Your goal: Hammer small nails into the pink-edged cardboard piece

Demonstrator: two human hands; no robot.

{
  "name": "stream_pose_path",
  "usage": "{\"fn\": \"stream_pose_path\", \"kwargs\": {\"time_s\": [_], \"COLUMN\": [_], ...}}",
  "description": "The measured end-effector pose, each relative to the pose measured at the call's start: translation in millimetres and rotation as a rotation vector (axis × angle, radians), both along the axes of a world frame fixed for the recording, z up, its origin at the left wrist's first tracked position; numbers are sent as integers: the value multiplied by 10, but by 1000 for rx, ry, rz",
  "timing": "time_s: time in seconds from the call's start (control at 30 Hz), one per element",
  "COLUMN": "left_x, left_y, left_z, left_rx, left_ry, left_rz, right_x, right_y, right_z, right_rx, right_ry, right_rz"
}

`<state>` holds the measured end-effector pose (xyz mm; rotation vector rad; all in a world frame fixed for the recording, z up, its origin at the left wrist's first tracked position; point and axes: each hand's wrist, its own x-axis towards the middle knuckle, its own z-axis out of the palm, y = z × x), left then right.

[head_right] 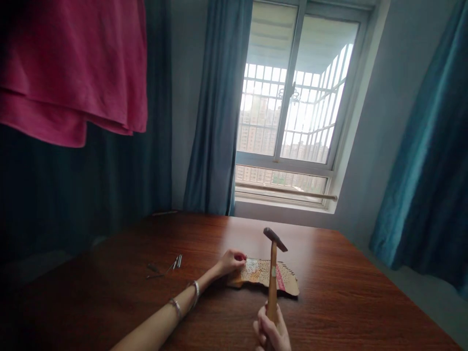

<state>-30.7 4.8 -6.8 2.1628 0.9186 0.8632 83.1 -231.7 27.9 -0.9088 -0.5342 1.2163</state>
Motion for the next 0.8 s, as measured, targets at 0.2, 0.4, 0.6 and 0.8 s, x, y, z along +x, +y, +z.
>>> {"fn": "stream_pose_path", "kwargs": {"time_s": [0.2, 0.4, 0.6, 0.8], "left_x": [8, 4, -7, -4], "left_y": [41, 48, 12, -10], "left_z": [-48, -57, 1, 21], "left_rx": [-13, 3, 17, 4], "left_ry": [-17, -44, -19, -24], "left_rz": [6, -21, -29, -12], "right_x": [-115, 49, -72, -61], "right_y": [63, 69, 93, 79], "right_z": [-59, -26, 8, 126], "right_rx": [-26, -61, -45, -32], "right_ry": [-14, -198, -362, -423], "right_rz": [-12, 28, 3, -47]}}
